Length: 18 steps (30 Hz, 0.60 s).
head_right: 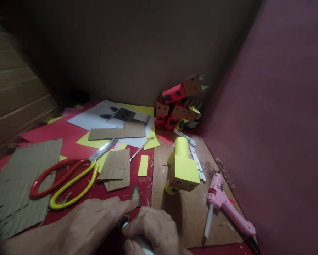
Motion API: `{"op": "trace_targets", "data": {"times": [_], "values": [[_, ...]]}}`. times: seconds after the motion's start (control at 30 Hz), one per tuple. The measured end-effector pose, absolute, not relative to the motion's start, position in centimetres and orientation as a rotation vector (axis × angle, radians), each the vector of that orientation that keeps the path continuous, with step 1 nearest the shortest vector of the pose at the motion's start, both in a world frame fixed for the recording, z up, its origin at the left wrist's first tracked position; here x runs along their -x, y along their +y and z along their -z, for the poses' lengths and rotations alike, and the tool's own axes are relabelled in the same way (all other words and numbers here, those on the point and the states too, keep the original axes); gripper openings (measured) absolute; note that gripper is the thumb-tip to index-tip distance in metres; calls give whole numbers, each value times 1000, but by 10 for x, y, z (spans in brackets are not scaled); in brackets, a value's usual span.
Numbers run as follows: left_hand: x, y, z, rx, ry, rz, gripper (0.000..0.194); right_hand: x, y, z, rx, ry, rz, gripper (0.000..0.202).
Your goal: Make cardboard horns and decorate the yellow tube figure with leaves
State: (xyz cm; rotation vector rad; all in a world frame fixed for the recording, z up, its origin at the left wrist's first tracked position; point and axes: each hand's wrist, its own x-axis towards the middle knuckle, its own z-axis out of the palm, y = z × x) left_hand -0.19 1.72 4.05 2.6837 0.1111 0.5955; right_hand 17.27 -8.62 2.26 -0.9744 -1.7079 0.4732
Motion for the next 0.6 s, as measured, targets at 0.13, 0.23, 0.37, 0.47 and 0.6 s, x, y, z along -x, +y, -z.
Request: {"op": "trace_targets", "data": {"times": [0.13,0.23,0.37,0.47,0.6], "values": [[2,22,-47,-2668,77,-593,26,-169,-86,-15,1034,-1647,-467,11],[2,24,-51,-2675,71,-642,22,-165,-84,-1,974,-1478,-319,7],[0,27,-51,-2711,63,-573,28,-165,-84,0,1014,-1453,-323,8],[-1,28,-48,-2730,48,-546,33,-168,-86,-14,1051,-1610,-373,22],[-1,33,-46,-2744,0,-493,32,-170,-91,-28,1055,-1666,-424,33]]}}
